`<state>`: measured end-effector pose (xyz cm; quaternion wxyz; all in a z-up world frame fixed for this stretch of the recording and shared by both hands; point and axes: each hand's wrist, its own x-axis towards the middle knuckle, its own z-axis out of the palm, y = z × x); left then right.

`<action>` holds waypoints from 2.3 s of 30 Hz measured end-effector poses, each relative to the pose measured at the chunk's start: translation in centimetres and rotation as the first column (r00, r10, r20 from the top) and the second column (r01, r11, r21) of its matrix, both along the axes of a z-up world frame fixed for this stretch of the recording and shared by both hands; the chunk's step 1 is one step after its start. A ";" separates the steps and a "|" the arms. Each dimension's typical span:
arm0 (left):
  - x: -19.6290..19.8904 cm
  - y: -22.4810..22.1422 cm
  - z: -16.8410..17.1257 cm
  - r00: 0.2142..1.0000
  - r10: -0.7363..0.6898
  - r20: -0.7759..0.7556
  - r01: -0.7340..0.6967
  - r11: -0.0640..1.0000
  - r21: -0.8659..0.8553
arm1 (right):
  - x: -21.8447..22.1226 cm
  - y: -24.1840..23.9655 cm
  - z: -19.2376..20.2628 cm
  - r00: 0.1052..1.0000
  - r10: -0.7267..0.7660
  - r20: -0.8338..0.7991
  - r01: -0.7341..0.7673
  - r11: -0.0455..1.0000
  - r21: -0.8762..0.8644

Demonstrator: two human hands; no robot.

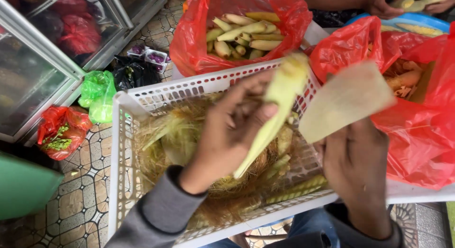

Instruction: Peeling and trimming baby corn using a knife in a food preparation area.

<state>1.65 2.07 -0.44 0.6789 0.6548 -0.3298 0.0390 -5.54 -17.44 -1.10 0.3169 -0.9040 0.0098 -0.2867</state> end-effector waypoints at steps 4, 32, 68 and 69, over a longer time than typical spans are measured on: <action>-1.1 -1.0 0.6 0.998 -0.018 -0.055 0.024 0.994 0.104 | 1.0 -1.0 2.2 0.881 0.055 -0.469 -0.119 0.987 -0.106; -1.3 -0.7 -0.9 0.786 -0.074 0.613 -0.259 0.862 0.436 | 2.3 -3.2 -1.8 0.940 0.331 0.080 -0.319 0.774 0.548; 0.0 -1.4 -0.4 0.994 0.103 -0.026 -0.078 0.873 0.481 | 2.4 -2.1 -0.4 0.918 0.220 0.329 -0.396 0.547 0.738; -0.6 -1.9 -0.4 0.979 -0.110 -0.173 0.163 0.930 0.329 | 2.4 -1.8 -0.2 0.910 0.244 0.335 -0.415 0.549 0.726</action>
